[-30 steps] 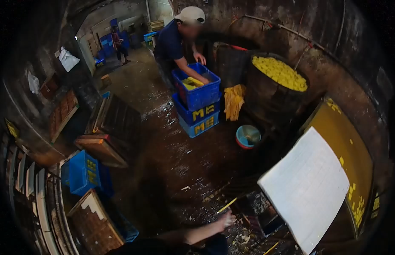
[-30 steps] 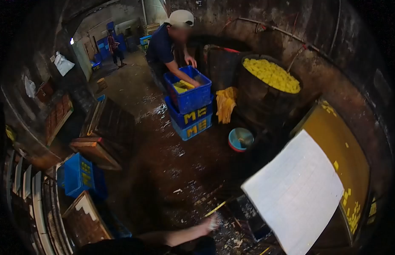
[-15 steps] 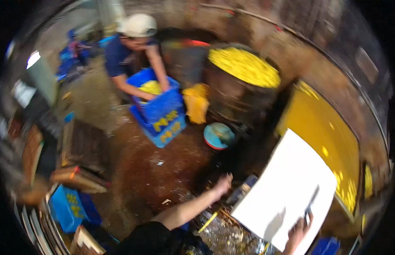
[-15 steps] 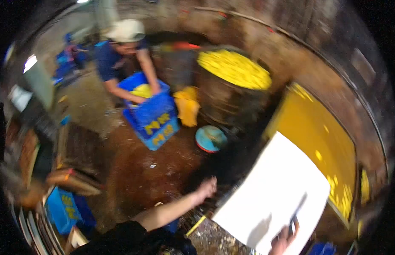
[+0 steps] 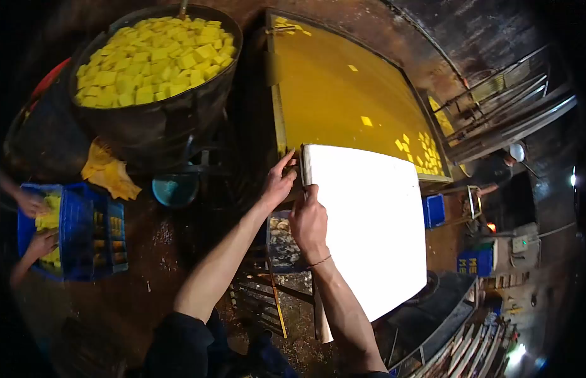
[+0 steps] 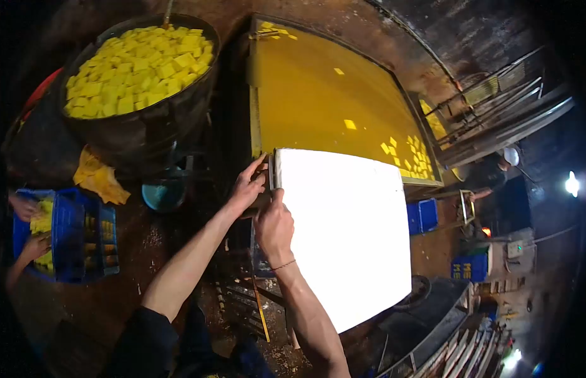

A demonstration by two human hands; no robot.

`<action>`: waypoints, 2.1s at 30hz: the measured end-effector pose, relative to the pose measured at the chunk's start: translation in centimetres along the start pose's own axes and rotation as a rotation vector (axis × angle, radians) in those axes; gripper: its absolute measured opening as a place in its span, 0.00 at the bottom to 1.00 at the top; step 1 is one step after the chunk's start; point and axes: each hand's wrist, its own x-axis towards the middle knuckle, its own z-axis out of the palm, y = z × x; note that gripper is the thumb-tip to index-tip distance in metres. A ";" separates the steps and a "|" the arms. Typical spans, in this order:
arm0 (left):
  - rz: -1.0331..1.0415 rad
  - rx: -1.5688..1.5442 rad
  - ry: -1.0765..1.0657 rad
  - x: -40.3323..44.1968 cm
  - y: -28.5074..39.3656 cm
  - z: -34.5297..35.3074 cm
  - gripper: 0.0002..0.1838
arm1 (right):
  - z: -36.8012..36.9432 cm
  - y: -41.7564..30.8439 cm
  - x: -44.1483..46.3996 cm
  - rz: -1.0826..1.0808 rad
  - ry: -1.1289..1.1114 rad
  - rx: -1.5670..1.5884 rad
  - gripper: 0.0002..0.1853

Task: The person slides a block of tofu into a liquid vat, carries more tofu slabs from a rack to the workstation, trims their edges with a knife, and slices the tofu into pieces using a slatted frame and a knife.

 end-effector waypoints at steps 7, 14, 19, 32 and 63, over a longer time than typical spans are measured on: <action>0.330 0.111 -0.096 3.8 -3.0 0.6 0.29 | 1.6 -1.5 3.8 0.182 0.003 -0.086 0.12; 0.338 0.092 -0.068 3.6 -0.4 0.3 0.13 | 0.4 -0.4 -1.1 0.097 0.014 -0.143 0.08; 0.373 0.092 -0.040 -1.7 0.1 1.7 0.12 | -1.7 -0.8 -8.4 0.168 -0.014 -0.129 0.10; -0.024 -0.168 0.046 -21.3 -3.2 7.2 0.07 | -7.8 1.0 -25.8 0.256 -0.094 -0.163 0.21; -0.907 1.126 0.372 -40.5 -40.6 10.7 0.53 | -23.1 35.5 -61.3 0.817 0.060 0.565 0.14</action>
